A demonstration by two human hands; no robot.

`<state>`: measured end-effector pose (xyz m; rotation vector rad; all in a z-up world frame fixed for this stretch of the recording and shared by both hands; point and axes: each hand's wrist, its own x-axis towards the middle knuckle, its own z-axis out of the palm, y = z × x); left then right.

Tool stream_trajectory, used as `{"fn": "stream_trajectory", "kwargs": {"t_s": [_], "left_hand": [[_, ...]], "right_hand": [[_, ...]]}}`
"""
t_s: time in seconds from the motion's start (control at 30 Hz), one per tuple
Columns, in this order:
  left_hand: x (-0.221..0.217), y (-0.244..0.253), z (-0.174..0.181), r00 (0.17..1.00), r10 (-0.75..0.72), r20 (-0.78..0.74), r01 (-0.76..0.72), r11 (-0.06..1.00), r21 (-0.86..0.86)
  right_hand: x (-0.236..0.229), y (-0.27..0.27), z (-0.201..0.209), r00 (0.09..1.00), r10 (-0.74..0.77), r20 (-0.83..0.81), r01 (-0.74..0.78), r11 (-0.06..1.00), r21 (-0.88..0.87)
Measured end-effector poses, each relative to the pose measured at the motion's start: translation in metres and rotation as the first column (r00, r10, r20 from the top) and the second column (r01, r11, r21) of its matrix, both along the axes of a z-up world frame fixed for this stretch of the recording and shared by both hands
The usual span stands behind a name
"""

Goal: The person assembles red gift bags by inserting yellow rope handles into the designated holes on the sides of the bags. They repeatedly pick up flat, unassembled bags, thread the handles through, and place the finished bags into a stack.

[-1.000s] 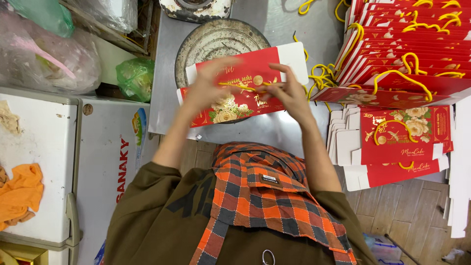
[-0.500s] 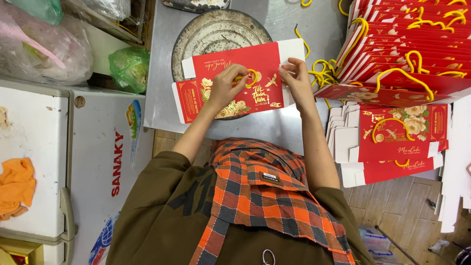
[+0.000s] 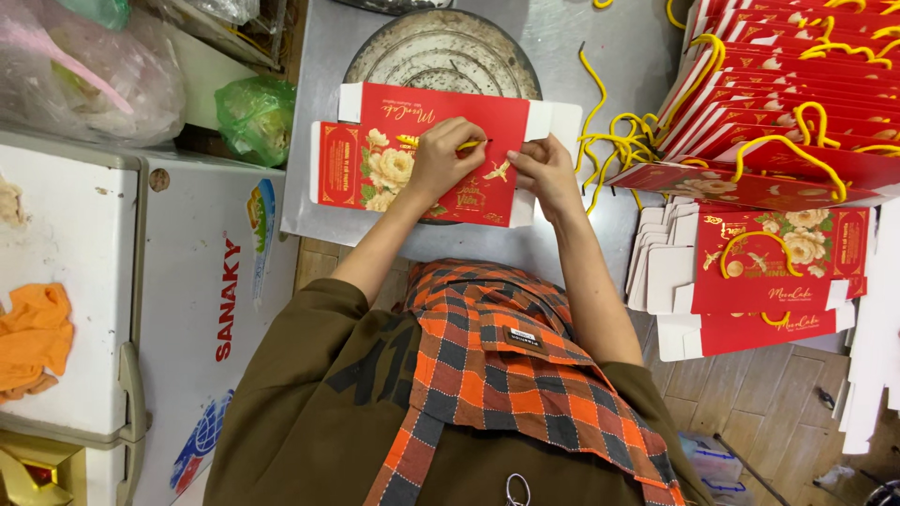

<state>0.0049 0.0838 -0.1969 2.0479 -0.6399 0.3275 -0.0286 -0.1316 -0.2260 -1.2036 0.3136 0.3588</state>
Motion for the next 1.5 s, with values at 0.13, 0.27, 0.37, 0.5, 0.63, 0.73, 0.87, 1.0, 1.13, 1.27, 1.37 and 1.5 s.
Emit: {"fn": "stream_trajectory", "kwargs": {"t_s": [0.13, 0.27, 0.37, 0.5, 0.63, 0.73, 0.87, 1.0, 1.13, 1.27, 1.37, 1.5], "left_hand": [[0.006, 0.008, 0.002, 0.998, -0.060, 0.000, 0.060, 0.998, 0.036], [0.010, 0.009, 0.008, 0.992, -0.128, 0.010, 0.126, 0.988, 0.091], [0.010, 0.010, 0.014, 0.985, -0.166, 0.047, 0.155, 0.972, 0.177], [0.009, 0.009, 0.021, 0.979, -0.176, 0.103, 0.144, 0.954, 0.262], [0.008, 0.011, 0.026, 0.974, -0.211, 0.082, 0.185, 0.951, 0.248], [0.007, 0.009, 0.024, 0.969, -0.237, 0.072, 0.214, 0.947, 0.239], [-0.005, 0.005, 0.020, 0.985, -0.164, 0.048, 0.147, 0.958, 0.246], [-0.016, 0.003, 0.015, 0.977, -0.210, 0.044, 0.197, 0.958, 0.208], [-0.025, 0.010, 0.011, 0.955, -0.297, 0.009, 0.293, 0.945, 0.145], [-0.032, 0.015, 0.015, 0.917, -0.377, -0.127, 0.386, 0.921, 0.053], [-0.038, 0.014, 0.018, 0.948, -0.296, -0.115, 0.312, 0.936, 0.161], [-0.042, 0.013, 0.020, 0.953, -0.276, -0.124, 0.292, 0.946, 0.143]], "right_hand": [[-0.002, 0.003, 0.001, 0.995, -0.039, 0.092, 0.036, 0.999, 0.028], [-0.004, 0.005, 0.006, 0.995, -0.032, 0.092, 0.029, 0.999, 0.032], [-0.005, 0.004, 0.009, 0.995, -0.043, 0.095, 0.038, 0.998, 0.054], [-0.005, 0.002, 0.016, 0.995, -0.079, 0.058, 0.065, 0.977, 0.204], [-0.007, -0.006, 0.017, 0.998, -0.069, 0.003, 0.063, 0.929, 0.364], [-0.011, -0.013, -0.001, 0.999, -0.040, 0.015, 0.031, 0.917, 0.397], [-0.011, -0.026, -0.034, 0.994, 0.095, -0.049, -0.077, 0.952, 0.295], [-0.016, -0.033, -0.040, 0.960, 0.208, -0.185, -0.152, 0.948, 0.281], [-0.015, -0.039, -0.048, 0.931, 0.340, -0.130, -0.316, 0.932, 0.177], [-0.019, -0.032, -0.053, 0.923, 0.329, -0.197, -0.316, 0.944, 0.098], [-0.025, -0.025, -0.045, 0.939, 0.320, -0.124, -0.318, 0.947, 0.040], [-0.030, -0.026, -0.031, 0.943, 0.331, -0.039, -0.333, 0.928, -0.169]]}}
